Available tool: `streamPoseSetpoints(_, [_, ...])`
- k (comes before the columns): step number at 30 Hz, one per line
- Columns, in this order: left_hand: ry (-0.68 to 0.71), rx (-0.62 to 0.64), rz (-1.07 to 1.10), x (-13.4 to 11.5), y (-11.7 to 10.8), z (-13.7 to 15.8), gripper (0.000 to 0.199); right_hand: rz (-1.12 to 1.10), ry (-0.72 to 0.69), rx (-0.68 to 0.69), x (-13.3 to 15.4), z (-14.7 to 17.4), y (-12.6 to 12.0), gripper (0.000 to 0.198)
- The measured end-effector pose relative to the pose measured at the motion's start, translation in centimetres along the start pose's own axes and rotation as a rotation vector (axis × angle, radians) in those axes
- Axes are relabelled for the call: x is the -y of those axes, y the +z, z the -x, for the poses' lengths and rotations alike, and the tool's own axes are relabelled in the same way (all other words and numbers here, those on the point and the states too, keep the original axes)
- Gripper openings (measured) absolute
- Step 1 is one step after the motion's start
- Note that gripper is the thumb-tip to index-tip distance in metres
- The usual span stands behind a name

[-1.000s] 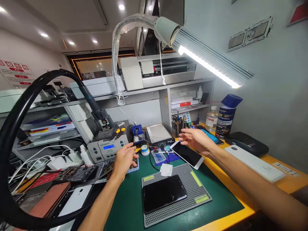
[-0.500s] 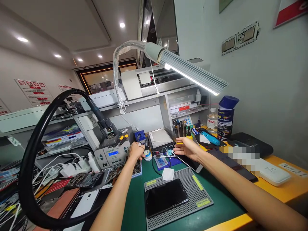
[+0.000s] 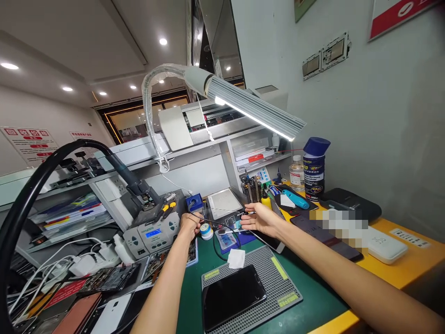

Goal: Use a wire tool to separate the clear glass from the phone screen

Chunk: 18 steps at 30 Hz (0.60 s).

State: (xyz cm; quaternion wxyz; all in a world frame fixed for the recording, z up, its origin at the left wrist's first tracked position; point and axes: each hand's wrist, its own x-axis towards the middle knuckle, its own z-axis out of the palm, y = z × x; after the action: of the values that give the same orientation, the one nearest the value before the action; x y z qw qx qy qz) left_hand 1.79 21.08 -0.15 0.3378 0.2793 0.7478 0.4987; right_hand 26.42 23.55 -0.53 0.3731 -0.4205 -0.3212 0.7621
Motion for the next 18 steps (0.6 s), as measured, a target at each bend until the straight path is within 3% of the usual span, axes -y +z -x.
streamPoseSetpoints(9, [0.005, 0.039, 0.126, -0.2, -1.7, 0.9, 0.039, -0.013, -0.021, 0.01, 0.6, 0.4, -0.8, 0.037])
streamPoseSetpoints(18, [0.178, -0.185, 0.099, 1.2, -3.8, 3.6, 0.039, -0.001, -0.096, 0.006, 1.3, 1.7, -1.0, 0.036])
